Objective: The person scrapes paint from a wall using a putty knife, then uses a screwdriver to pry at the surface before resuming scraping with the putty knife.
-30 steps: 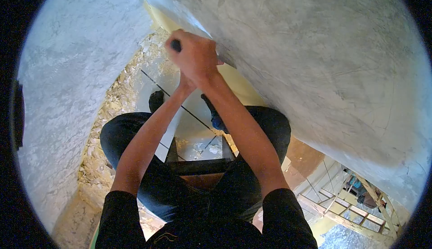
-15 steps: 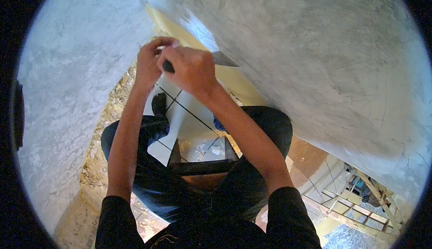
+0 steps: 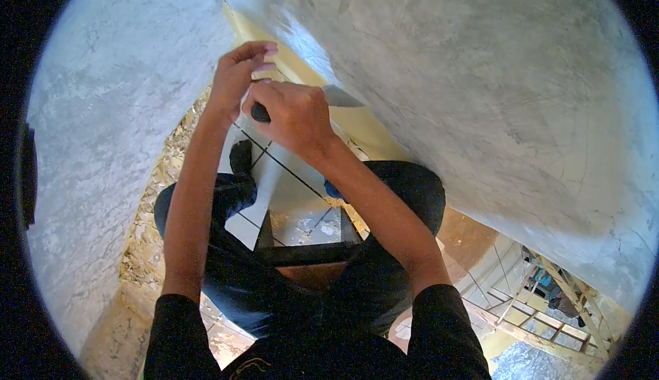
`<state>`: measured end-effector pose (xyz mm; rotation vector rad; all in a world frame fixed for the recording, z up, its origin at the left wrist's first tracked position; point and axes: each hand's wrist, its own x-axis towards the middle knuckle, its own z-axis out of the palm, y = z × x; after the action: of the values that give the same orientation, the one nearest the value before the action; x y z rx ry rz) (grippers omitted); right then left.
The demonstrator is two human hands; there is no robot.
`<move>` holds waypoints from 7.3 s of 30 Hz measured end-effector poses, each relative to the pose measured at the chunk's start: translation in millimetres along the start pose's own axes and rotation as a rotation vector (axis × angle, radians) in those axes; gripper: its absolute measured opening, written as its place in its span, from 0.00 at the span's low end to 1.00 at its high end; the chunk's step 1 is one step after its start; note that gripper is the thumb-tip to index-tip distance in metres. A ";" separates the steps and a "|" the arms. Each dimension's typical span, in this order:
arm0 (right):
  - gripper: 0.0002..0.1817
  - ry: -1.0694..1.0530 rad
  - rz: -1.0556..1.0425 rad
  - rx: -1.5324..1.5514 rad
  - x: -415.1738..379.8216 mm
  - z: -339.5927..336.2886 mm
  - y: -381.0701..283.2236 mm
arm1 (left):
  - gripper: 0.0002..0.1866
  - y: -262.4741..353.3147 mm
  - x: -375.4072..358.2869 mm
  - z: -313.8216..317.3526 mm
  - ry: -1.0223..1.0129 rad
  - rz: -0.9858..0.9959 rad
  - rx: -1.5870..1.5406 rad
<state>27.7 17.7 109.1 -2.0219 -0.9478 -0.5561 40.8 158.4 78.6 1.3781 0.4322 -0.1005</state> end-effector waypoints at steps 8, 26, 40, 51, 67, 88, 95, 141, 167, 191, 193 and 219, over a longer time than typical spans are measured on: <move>0.06 -0.010 -0.030 0.040 -4.6 -5.6 -13.5 | 0.16 -5.0 0.4 8.5 -0.079 -0.118 0.020; 0.05 -0.093 0.115 0.031 -22.6 24.1 18.9 | 0.21 22.7 5.5 -9.6 0.018 -0.071 -0.090; 0.03 -0.172 0.091 0.100 -15.8 8.8 -11.1 | 0.20 26.3 2.1 -14.0 0.039 -0.049 -0.127; 0.04 -0.148 0.201 -0.054 -14.4 24.4 25.2 | 0.20 24.1 6.5 -8.4 0.034 -0.051 -0.143; 0.06 -0.135 0.125 -0.033 -19.4 33.4 24.6 | 0.19 27.1 4.4 -7.1 0.054 -0.042 -0.147; 0.05 -0.138 0.115 0.012 -21.7 13.7 11.2 | 0.18 35.6 2.8 -6.4 0.058 -0.016 -0.115; 0.10 -0.158 0.132 0.035 -22.7 17.8 4.6 | 0.16 29.5 3.9 -4.9 0.068 -0.040 -0.092; 0.21 -0.474 1.240 0.906 -127.7 -83.5 -17.9 | 0.33 -299.9 -244.0 80.2 -0.989 -0.606 0.949; 0.33 -0.735 1.132 0.314 -183.0 -99.1 4.4 | 0.24 -371.3 -380.2 211.2 -0.850 -0.611 0.458; 0.26 -0.622 0.897 0.242 -227.4 -250.3 -59.0 | 0.25 -318.0 -349.0 221.2 -1.128 -0.178 1.205; 0.27 -0.646 1.019 0.255 -223.8 -258.5 -60.6 | 0.24 -337.7 -333.2 220.8 -0.987 -0.082 1.256; 0.25 -0.448 1.177 0.470 -186.4 -242.9 24.2 | 0.34 -118.0 -156.9 226.5 -0.167 0.410 0.150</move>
<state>-80.3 -269.7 112.6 -1.8804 0.0245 0.7101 -86.8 -111.8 53.6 1.5661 -0.0028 0.0902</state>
